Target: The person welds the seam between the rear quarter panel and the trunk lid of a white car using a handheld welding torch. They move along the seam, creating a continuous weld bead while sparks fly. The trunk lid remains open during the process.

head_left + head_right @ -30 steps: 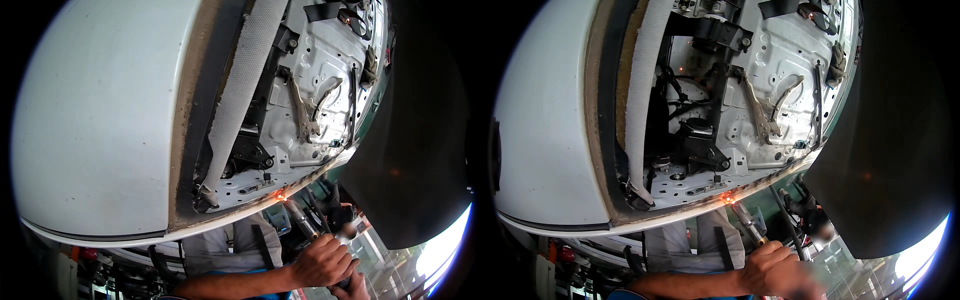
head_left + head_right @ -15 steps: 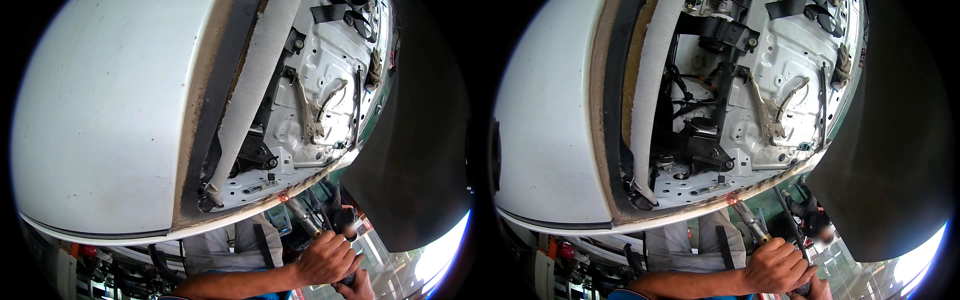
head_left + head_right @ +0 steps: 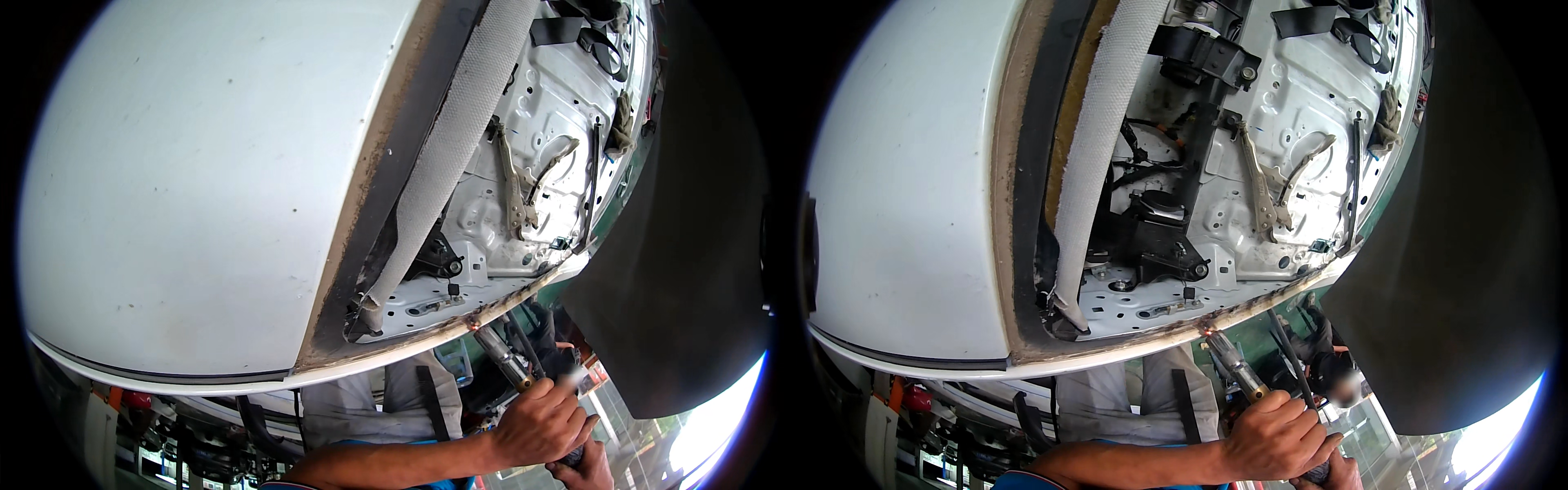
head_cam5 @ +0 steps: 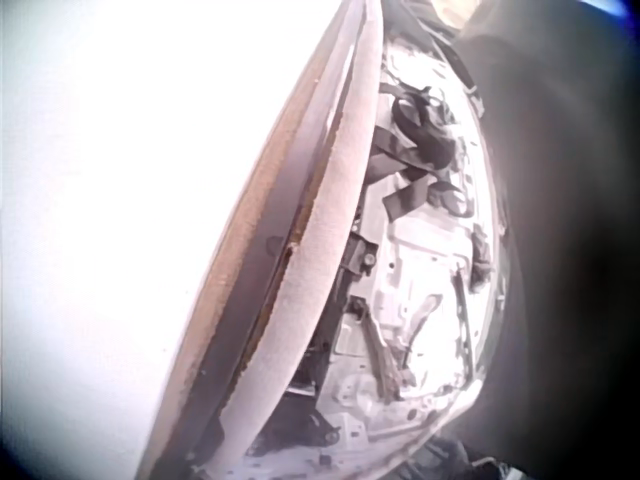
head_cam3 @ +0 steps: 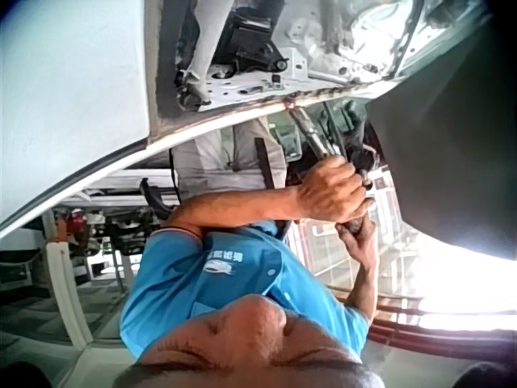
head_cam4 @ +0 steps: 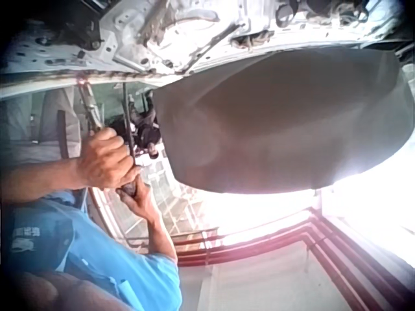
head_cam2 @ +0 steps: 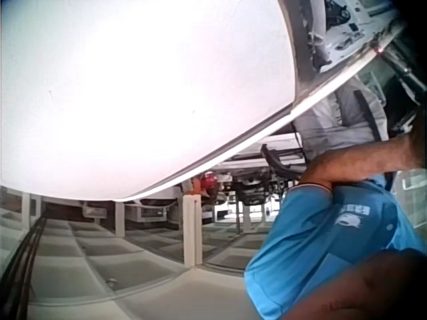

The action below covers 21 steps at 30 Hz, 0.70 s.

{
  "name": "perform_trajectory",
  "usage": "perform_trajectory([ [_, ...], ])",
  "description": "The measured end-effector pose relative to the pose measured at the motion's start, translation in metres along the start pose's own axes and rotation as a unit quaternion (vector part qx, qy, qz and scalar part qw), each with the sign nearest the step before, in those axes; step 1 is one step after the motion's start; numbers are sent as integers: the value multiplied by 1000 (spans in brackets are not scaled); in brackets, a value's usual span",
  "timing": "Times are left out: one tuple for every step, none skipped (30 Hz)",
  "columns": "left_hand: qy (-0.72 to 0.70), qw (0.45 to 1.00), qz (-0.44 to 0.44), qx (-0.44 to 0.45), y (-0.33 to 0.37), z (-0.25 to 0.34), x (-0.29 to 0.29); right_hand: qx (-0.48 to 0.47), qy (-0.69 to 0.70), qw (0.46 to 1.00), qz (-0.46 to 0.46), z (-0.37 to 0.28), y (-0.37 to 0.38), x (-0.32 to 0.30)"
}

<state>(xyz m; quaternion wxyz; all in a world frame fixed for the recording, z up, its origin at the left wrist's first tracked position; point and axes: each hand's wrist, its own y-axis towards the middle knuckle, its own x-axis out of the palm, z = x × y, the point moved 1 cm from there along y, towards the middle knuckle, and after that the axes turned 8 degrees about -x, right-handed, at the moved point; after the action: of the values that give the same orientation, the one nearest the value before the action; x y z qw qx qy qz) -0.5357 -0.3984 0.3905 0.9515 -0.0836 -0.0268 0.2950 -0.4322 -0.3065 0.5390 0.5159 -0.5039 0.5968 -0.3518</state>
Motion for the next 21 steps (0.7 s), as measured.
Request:
perform_trajectory([
  [-2,1000,5,2,1,-1,0,3,-2,1000,-2,-1,1,-1],
  [-4,1000,11,4,3,-1,-1,6,-4,1000,-5,-2,1,-1],
  [-7,1000,16,6,4,-2,-1,10,-5,1000,-7,-2,2,-2],
  [-5,1000,16,5,4,-2,-1,10,-5,1000,-8,-2,2,-2],
  [-4,1000,17,4,3,-2,1,10,-6,1000,-8,-1,2,-2],
  [-3,1000,17,3,3,-3,1,10,-7,1000,-9,-1,2,-3],
  [-2,1000,17,4,3,-3,1,5,-13,1000,-9,-1,2,-3],
  [0,1000,16,5,3,-3,1,-1,-18,1000,-9,-3,3,-4],
  [2,1000,16,5,3,-3,0,-6,-24,1000,-10,-4,3,-4],
  [0,1000,12,4,3,-2,0,-4,-22,1000,-9,-5,4,-4],
  [-2,1000,9,4,2,-2,1,-2,-20,1000,-8,-5,5,-4],
  [-5,1000,5,3,1,-2,2,0,-17,1000,-8,-5,5,-4],
  [-5,1000,3,2,1,-2,2,4,-11,1000,-5,-7,6,-4],
  [-5,1000,0,1,1,-2,2,9,-6,1000,-2,-8,6,-4],
  [-5,1000,-2,0,0,-2,2,13,0,1000,1,-9,7,-4],
  [-4,1000,-1,0,1,-2,2,11,-5,1000,-4,-8,6,-4],
  [-4,1000,-1,1,1,-2,1,10,-10,1000,-8,-6,6,-5],
  [-4,1000,0,1,1,-2,0,8,-15,1000,-12,-5,5,-6],
  [-4,1000,-1,1,1,-1,0,2,-18,1000,-11,-6,5,-6],
  [-3,1000,-2,0,2,-1,0,-4,-21,1000,-10,-6,6,-6],
  [-2,1000,-3,0,2,-1,0,-11,-24,1000,-8,-7,6,-6],
])
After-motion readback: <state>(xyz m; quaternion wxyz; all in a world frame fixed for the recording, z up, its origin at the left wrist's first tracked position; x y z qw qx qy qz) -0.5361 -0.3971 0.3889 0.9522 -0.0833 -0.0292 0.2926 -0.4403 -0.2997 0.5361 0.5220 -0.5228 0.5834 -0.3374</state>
